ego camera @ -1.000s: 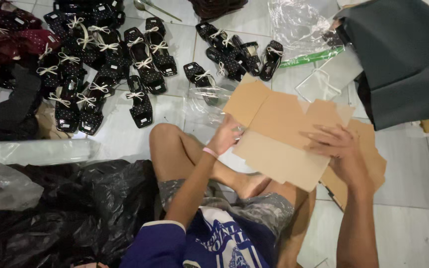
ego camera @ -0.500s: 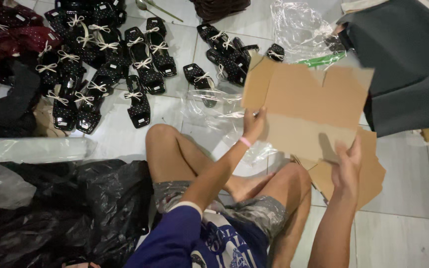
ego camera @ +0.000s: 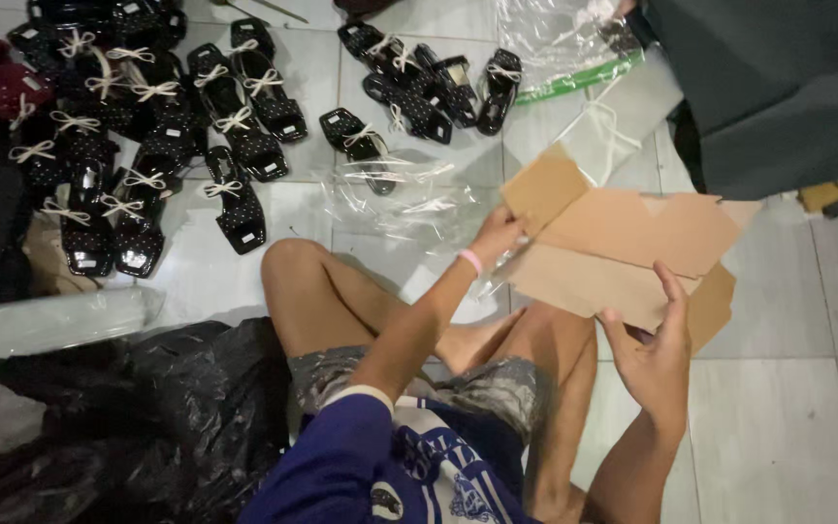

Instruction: The person sits on the floor and handles black polka-dotted sandals, placing them into clear plastic bags along with cardboard inserts. The person repeatedly picks up shoes, inspects them, and places them into bags.

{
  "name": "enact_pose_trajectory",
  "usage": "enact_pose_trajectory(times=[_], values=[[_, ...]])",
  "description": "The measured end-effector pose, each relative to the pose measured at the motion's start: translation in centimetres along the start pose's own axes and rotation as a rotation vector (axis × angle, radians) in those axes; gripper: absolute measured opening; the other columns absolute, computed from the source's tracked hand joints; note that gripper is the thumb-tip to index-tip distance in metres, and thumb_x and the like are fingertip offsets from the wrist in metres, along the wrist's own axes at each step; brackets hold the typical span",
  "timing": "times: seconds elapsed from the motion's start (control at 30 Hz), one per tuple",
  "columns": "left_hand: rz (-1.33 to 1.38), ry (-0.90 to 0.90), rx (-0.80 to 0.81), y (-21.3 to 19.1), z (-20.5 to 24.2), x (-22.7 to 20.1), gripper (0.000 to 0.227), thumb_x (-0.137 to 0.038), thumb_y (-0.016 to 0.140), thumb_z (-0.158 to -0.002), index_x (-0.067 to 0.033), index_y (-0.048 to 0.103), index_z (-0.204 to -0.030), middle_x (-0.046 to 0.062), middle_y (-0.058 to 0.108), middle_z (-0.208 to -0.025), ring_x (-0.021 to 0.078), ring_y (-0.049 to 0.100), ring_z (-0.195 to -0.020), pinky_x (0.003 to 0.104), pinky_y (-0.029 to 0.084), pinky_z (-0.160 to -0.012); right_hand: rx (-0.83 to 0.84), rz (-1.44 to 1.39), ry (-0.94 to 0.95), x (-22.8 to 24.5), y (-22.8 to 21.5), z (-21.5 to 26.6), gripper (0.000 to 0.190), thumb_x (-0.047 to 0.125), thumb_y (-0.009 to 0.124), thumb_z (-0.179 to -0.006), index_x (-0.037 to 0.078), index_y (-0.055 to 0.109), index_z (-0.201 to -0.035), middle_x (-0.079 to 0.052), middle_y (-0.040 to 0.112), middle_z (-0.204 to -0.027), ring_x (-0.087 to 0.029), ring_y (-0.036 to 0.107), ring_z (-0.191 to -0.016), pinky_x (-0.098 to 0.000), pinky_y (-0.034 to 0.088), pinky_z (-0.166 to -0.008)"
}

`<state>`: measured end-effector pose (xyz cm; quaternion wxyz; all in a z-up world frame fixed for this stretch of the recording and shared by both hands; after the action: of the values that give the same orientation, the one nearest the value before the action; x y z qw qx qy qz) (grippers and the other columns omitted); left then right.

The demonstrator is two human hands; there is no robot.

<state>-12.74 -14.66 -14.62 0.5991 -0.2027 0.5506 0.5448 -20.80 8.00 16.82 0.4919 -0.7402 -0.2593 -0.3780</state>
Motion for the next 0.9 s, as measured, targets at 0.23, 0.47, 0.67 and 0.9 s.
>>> enact_pose_trajectory(times=[0.23, 0.47, 0.67, 0.9], values=[[0.051, -0.18, 0.199, 0.6, 8.8, 6.0, 0.046, -0.043, 0.062, -0.099, -0.0063, 0.062, -0.126, 0.006, 0.068, -0.111, 0.0168, 0.067, -0.092, 0.033, 0.06, -0.074, -0.053, 0.18, 0.031, 1.6, 1.7, 1.3, 0.052, 0.013, 0.076, -0.092, 0.003, 0.057, -0.14, -0.016, 0.061, -0.136, -0.023, 0.065, -0.112, -0.0345, 0.059, -0.086], [0.239, -0.369, 0.248, -0.8, 12.5, 3.8, 0.077, -0.072, 0.046, -0.095, -0.0082, 0.054, -0.136, 0.01, 0.064, -0.119, 0.0256, 0.068, -0.097, 0.044, 0.061, -0.08, -0.058, 0.23, -0.073, 1.8, 3.3, 2.3, 0.055, 0.011, 0.078, -0.089, 0.005, 0.058, -0.14, -0.017, 0.065, -0.126, -0.024, 0.066, -0.107, -0.0347, 0.057, -0.081], [0.321, -0.437, 0.252, -1.0, 11.8, 4.4, 0.084, -0.077, 0.037, -0.094, -0.0092, 0.051, -0.142, 0.012, 0.062, -0.122, 0.0268, 0.067, -0.102, 0.048, 0.06, -0.082, -0.017, 0.123, 0.107, -6.2, 2.2, 5.1, 0.035, 0.008, 0.07, -0.098, 0.007, 0.068, -0.133, -0.012, 0.054, -0.103, -0.018, 0.053, -0.083, -0.0319, 0.05, -0.069], [0.09, 0.058, 0.205, -3.1, 11.5, 6.7, 0.049, -0.036, 0.046, -0.11, -0.0028, 0.056, -0.144, 0.01, 0.067, -0.131, 0.0174, 0.065, -0.119, 0.036, 0.056, -0.092, -0.176, -0.496, 0.533, -17.8, -3.6, 9.0, 0.045, 0.01, 0.069, -0.104, -0.002, 0.038, -0.134, -0.007, 0.051, -0.12, -0.018, 0.06, -0.103, -0.0357, 0.052, -0.085]])
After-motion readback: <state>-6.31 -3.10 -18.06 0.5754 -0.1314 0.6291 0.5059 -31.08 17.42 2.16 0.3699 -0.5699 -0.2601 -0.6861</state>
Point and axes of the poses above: each hand's wrist, its own z-axis away from the middle knuckle, its own y-axis out of the palm, x = y × z, the point moved 4 cm from there along -z, towards the middle knuckle
